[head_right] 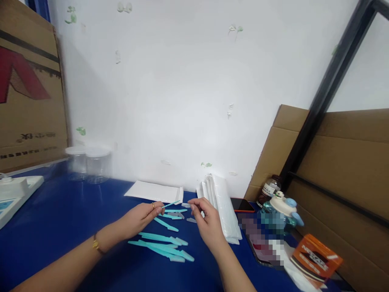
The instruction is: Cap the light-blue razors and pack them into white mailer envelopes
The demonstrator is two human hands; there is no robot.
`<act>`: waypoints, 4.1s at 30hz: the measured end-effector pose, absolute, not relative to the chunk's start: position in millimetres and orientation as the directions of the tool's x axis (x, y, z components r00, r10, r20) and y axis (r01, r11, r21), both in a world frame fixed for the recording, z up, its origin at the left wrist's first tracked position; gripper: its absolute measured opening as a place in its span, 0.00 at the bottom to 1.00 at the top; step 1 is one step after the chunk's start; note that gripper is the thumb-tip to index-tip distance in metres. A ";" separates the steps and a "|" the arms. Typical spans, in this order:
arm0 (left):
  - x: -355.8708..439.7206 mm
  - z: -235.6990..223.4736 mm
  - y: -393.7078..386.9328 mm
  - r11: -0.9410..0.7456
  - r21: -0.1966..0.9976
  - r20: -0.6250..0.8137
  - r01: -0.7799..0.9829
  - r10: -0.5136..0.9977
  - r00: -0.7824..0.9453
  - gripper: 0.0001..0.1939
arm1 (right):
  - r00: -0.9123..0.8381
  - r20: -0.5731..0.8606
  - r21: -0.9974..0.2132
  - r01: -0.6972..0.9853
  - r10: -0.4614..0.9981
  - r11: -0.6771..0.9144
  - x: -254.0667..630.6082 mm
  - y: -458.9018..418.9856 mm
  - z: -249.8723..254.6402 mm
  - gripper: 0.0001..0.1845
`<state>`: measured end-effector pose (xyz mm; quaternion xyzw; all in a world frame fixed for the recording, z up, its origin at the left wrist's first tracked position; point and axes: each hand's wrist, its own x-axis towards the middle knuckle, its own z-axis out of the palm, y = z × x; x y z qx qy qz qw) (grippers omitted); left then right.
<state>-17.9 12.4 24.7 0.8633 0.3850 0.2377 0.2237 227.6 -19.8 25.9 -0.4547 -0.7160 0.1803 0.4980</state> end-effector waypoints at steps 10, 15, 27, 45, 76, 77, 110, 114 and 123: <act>-18.7 22.1 13.4 -0.592 0.621 0.191 0.514 0.750 0.634 0.22 | -0.121 0.537 -0.736 0.415 0.835 0.534 226.3 -21.7 25.5 0.11; -18.5 21.8 14.2 -0.601 0.608 0.188 0.518 0.743 0.642 0.23 | -0.154 0.545 -0.718 0.422 0.824 0.554 224.3 -21.6 22.3 0.10; -16.4 23.4 10.5 -0.634 0.574 0.195 0.519 0.721 0.665 0.26 | -0.226 0.518 -0.711 0.423 0.825 0.562 215.1 -21.9 15.7 0.10; -19.2 -1.9 24.5 -0.701 0.222 0.219 0.678 0.713 0.666 0.08 | -0.293 0.228 0.061 0.956 0.928 0.287 233.7 3.2 -12.0 0.08; -13.9 -13.4 38.6 -0.736 -0.012 0.270 0.677 0.650 0.711 0.08 | -0.496 0.194 -0.230 0.815 0.846 0.531 221.1 0.1 -6.1 0.12; -13.3 -14.6 38.3 -0.743 0.002 0.270 0.670 0.645 0.715 0.07 | -0.508 0.196 -0.244 0.803 0.839 0.544 219.3 -0.3 -6.6 0.12; -20.7 -13.8 48.6 -0.714 -0.046 0.289 0.698 0.660 0.694 0.10 | -0.422 0.239 -0.147 0.875 0.875 0.462 221.3 15.4 -14.6 0.10; -18.4 -14.8 47.3 -0.730 -0.008 0.289 0.684 0.653 0.700 0.12 | -0.456 0.236 -0.166 0.851 0.858 0.498 215.2 14.2 -12.9 0.12; -17.4 -12.4 43.7 -0.715 0.165 0.262 0.679 0.696 0.669 0.11 | -0.529 0.287 -0.336 0.725 0.799 0.601 215.6 11.2 -12.2 0.13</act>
